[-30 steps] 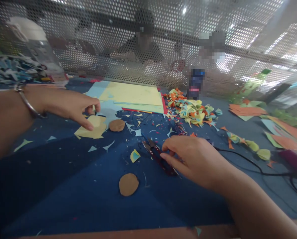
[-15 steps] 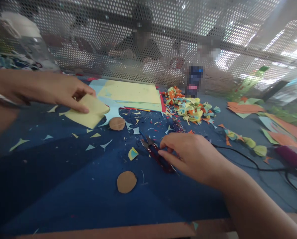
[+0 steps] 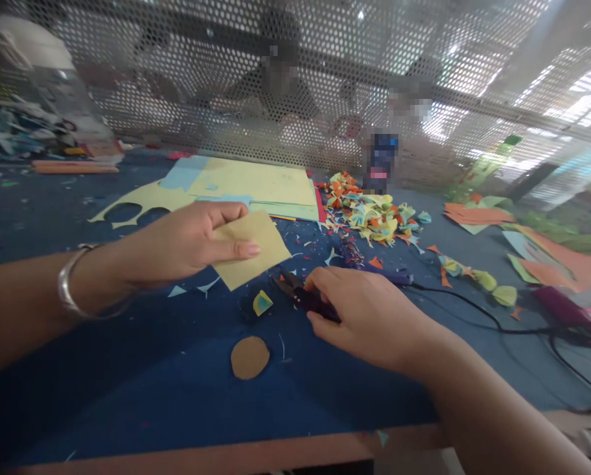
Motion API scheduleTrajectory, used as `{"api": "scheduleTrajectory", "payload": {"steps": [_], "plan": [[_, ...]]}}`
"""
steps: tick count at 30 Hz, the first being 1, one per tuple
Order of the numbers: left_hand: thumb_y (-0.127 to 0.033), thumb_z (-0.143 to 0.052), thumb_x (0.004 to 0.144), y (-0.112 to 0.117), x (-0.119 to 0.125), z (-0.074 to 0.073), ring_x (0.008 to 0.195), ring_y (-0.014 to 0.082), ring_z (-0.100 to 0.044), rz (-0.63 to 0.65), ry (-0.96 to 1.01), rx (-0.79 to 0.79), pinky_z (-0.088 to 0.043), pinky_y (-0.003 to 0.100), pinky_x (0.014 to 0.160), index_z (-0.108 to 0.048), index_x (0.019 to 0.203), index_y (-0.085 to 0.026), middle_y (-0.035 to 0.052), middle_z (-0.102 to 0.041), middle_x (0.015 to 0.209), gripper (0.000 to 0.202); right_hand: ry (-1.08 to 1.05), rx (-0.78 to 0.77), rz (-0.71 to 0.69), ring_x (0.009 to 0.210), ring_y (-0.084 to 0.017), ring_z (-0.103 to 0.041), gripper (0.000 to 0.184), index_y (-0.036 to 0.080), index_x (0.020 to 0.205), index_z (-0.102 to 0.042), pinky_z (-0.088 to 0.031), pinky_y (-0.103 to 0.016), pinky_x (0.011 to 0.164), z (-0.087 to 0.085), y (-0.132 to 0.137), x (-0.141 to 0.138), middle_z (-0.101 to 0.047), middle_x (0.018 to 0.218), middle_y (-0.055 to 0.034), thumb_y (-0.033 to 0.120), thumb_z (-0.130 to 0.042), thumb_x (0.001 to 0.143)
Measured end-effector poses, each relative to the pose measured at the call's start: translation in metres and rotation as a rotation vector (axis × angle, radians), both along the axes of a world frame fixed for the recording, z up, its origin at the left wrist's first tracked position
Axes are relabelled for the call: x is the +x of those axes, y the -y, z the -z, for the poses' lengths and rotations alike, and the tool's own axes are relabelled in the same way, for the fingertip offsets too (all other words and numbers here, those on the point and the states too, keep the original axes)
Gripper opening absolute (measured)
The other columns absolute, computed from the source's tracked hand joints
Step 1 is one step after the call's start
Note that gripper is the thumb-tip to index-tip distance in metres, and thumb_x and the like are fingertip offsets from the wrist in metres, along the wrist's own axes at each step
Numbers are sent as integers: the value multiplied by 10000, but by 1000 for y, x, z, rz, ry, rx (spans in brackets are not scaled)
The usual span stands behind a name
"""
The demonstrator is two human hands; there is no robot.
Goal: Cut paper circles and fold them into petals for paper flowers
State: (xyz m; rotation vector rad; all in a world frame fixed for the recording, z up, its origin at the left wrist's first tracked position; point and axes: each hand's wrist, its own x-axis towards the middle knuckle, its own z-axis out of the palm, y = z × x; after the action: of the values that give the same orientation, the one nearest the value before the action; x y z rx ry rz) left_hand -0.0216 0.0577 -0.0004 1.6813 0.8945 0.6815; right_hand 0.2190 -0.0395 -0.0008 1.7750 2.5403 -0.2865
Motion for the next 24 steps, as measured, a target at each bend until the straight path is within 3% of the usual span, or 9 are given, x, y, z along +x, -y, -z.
{"api": "scheduleTrajectory", "payload": {"steps": [3,5,10,13,16,20,24], "plan": [[-197,-759,754,2,8,14,760,165,-690,46,113,-224,-525,259,699,-644,906,-207,-6,-746,831,191,53,47,20,746,-210,-639,187,210,1028,-641,-387,-315,652,3,1,-3,-683,867,-30,241,-557,864],[-149,-756,749,2,9,18,823,156,-702,5,185,-287,-540,252,769,-680,959,-189,3,-757,880,227,92,87,27,734,-217,-639,171,205,989,-635,-376,-324,649,5,1,-5,-676,842,-33,217,-537,849],[-160,-804,725,-2,7,20,750,116,-668,-75,177,-222,-507,214,709,-739,876,-159,5,-758,838,164,124,115,39,774,-254,-676,270,188,1075,-621,-393,-351,685,11,1,-10,-683,848,-48,169,-500,834],[-193,-811,734,-4,6,19,724,118,-660,-58,150,-173,-497,225,685,-762,849,-158,13,-761,806,130,81,77,74,922,-292,-699,345,166,1179,-586,-421,-371,760,14,-3,-9,-707,1007,-93,141,-475,853],[-276,-810,761,-5,2,20,739,141,-675,-62,125,-93,-513,255,703,-781,861,-168,34,-779,845,149,-52,45,131,992,-280,-679,295,170,1138,-578,-432,-372,825,16,-7,-6,-694,1088,-105,120,-438,883],[-341,-809,777,-5,-1,20,763,171,-702,-95,125,-27,-537,289,715,-772,904,-184,47,-793,910,206,-361,144,211,827,-191,-635,188,208,1007,-571,-442,-314,767,15,-9,1,-668,910,-27,131,-434,904],[-258,-818,764,2,3,19,798,172,-719,-21,226,-197,-555,272,741,-761,888,-168,47,-796,900,163,-525,317,266,726,-152,-550,138,216,1028,-585,-427,-279,695,13,-8,4,-589,831,8,199,-519,908]]}}
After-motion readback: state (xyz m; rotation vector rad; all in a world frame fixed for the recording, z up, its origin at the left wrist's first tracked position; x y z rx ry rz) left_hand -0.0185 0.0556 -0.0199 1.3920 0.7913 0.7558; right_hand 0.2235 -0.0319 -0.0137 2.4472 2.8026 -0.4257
